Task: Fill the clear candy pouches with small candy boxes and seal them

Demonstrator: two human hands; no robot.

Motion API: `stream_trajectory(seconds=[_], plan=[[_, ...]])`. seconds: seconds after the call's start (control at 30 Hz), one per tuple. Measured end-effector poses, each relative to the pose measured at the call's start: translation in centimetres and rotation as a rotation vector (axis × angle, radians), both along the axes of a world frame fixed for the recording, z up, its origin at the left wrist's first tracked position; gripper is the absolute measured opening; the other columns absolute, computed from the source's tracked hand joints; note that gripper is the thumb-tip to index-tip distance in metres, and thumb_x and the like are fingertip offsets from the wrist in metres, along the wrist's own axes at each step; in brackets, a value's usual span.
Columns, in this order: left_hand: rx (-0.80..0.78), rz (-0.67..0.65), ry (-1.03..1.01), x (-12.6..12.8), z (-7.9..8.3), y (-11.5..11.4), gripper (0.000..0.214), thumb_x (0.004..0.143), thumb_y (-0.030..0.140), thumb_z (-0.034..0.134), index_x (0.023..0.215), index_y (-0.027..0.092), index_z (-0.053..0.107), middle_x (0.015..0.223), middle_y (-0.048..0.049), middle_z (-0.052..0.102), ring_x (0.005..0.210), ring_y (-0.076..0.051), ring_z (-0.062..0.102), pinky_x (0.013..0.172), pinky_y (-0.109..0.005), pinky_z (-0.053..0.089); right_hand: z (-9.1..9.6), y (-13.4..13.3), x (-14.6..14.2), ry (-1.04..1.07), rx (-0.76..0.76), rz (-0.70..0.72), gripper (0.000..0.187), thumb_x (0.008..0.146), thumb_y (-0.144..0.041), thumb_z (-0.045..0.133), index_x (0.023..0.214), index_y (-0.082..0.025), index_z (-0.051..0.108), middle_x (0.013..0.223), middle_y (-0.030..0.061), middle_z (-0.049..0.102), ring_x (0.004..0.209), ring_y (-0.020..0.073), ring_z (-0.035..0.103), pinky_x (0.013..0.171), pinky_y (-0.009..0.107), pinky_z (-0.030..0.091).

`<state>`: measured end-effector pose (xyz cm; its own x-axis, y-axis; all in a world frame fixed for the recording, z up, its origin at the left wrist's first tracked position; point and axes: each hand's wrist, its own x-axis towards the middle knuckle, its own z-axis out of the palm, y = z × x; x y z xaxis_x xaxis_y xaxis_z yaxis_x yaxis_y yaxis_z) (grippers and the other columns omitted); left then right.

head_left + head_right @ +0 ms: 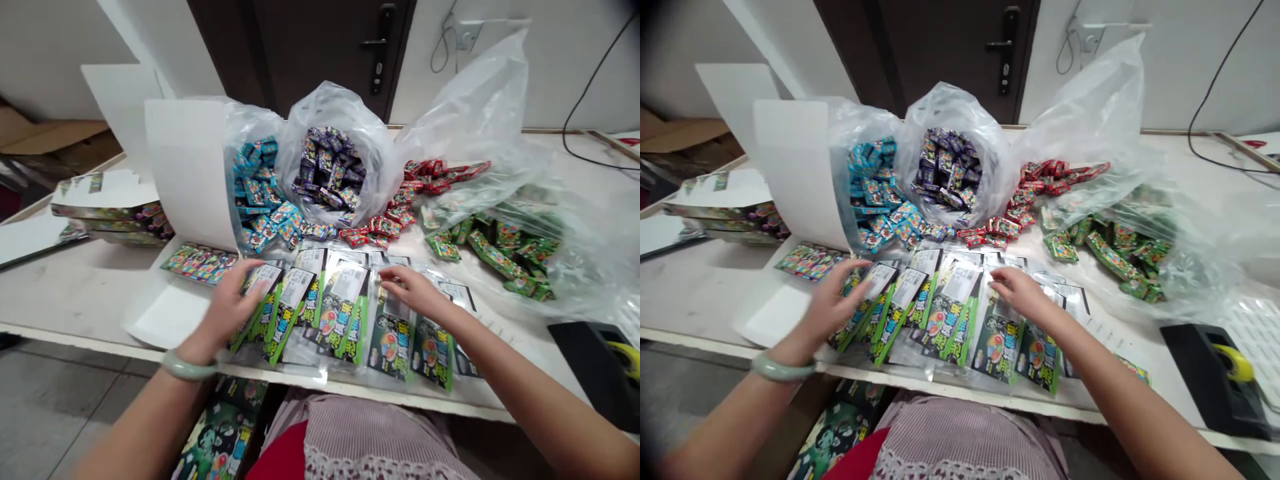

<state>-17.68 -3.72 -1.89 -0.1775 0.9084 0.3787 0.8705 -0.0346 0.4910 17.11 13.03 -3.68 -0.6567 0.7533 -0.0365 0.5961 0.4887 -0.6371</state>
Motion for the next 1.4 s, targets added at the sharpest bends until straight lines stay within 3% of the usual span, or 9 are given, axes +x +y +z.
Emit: stream_trajectory(seconds=[0.07, 0.17, 0.37, 0.5, 0.6, 0.73, 0.87, 1.17, 1.4], plan=[[-0.154, -0.274, 0.044, 5.8, -0.2, 0.6, 0.039, 0.091, 0.037, 0.054, 0.126, 0.020, 0.050, 0.132, -0.0104, 0.054, 0.127, -0.025, 0.047, 0.111, -0.045, 0.036, 0.3, -0.2, -2.5, -0.109, 0.155, 0.102, 0.029, 0.091, -0.024, 0.054, 0.119, -0.019, 0.060, 0.118, 0.0107, 0.067, 0.109, 0.0225, 0.060, 0.094, 0.036, 0.047], [-0.359, -0.389, 0.131, 11.2, -1.5, 1.3, 0.062, 0.085, 0.044, 0.063, 0.137, 0.020, 0.042, 0.149, -0.0128, 0.040, 0.143, -0.033, 0.024, 0.117, -0.057, 0.020, 0.9, -1.1, -5.9, -0.212, 0.255, 0.161, 0.036, 0.088, -0.023, 0.060, 0.122, -0.011, 0.058, 0.123, 0.0172, 0.063, 0.116, 0.0273, 0.055, 0.100, 0.039, 0.040], [-0.476, -0.394, 0.148, 11.8, -3.0, 1.2, 0.074, 0.081, 0.047, 0.067, 0.144, 0.024, 0.034, 0.157, -0.0094, 0.028, 0.148, -0.032, 0.007, 0.118, -0.061, 0.010, 1.5, -1.3, -7.8, -0.292, 0.255, 0.110, 0.036, 0.081, -0.022, 0.068, 0.112, -0.005, 0.062, 0.113, 0.0230, 0.064, 0.108, 0.0324, 0.056, 0.091, 0.039, 0.042], [-0.391, -0.362, 0.043, 11.7, -2.9, 0.6, 0.092, 0.078, 0.044, 0.072, 0.150, 0.024, 0.019, 0.159, -0.0127, 0.018, 0.148, -0.034, 0.005, 0.117, -0.061, 0.010, 3.8, 1.2, -6.0, -0.290, 0.194, 0.078, 0.011, 0.085, -0.022, 0.062, 0.092, -0.016, 0.069, 0.091, 0.0098, 0.072, 0.082, 0.0222, 0.064, 0.069, 0.029, 0.043], [-0.213, -0.252, -0.198, 11.9, -1.7, 1.3, 0.081, 0.085, 0.038, 0.065, 0.150, 0.024, 0.019, 0.157, -0.0158, 0.024, 0.146, -0.033, 0.018, 0.117, -0.058, 0.019, 6.9, 2.2, -4.1, -0.235, 0.158, 0.080, 0.012, 0.087, -0.025, 0.059, 0.079, -0.021, 0.068, 0.076, 0.0033, 0.070, 0.068, 0.0171, 0.061, 0.060, 0.026, 0.039], [-0.147, -0.186, -0.648, 12.7, 1.3, 3.9, 0.027, 0.093, 0.031, 0.049, 0.117, 0.021, 0.056, 0.112, -0.0105, 0.066, 0.102, -0.024, 0.065, 0.087, -0.041, 0.053, 10.8, 1.4, -2.3, -0.110, 0.099, 0.061, 0.016, 0.085, -0.025, 0.057, 0.072, -0.021, 0.066, 0.069, 0.0015, 0.067, 0.062, 0.0147, 0.056, 0.056, 0.026, 0.035], [-0.164, -0.270, -0.963, 14.4, 3.8, 6.2, 0.021, 0.090, 0.032, 0.053, 0.106, 0.020, 0.060, 0.089, -0.0050, 0.068, 0.077, -0.017, 0.066, 0.067, -0.029, 0.053, 12.8, 0.3, -1.2, -0.058, 0.067, 0.080, 0.017, 0.084, -0.024, 0.055, 0.073, -0.020, 0.066, 0.066, 0.0007, 0.065, 0.059, 0.0137, 0.053, 0.056, 0.026, 0.035], [-0.699, -0.532, -1.379, 18.0, 1.4, 1.9, 0.042, 0.084, 0.056, 0.058, 0.104, 0.019, 0.058, 0.095, -0.0062, 0.060, 0.089, -0.018, 0.059, 0.077, -0.031, 0.049, 7.9, -1.2, 1.3, 0.026, -0.223, 0.101, 0.020, 0.087, -0.024, 0.051, 0.081, -0.018, 0.069, 0.071, 0.0019, 0.068, 0.064, 0.0146, 0.057, 0.058, 0.025, 0.039], [-0.446, -0.454, -0.703, 18.3, 6.2, 2.9, 0.017, 0.091, 0.032, 0.048, 0.079, 0.020, 0.050, 0.074, -0.0002, 0.051, 0.071, -0.014, 0.047, 0.065, -0.029, 0.038, 12.3, -1.6, 3.7, 0.171, -0.152, -0.021, 0.016, 0.080, -0.035, 0.066, 0.078, -0.019, 0.068, 0.073, 0.0008, 0.067, 0.067, 0.0150, 0.057, 0.062, 0.026, 0.043]])
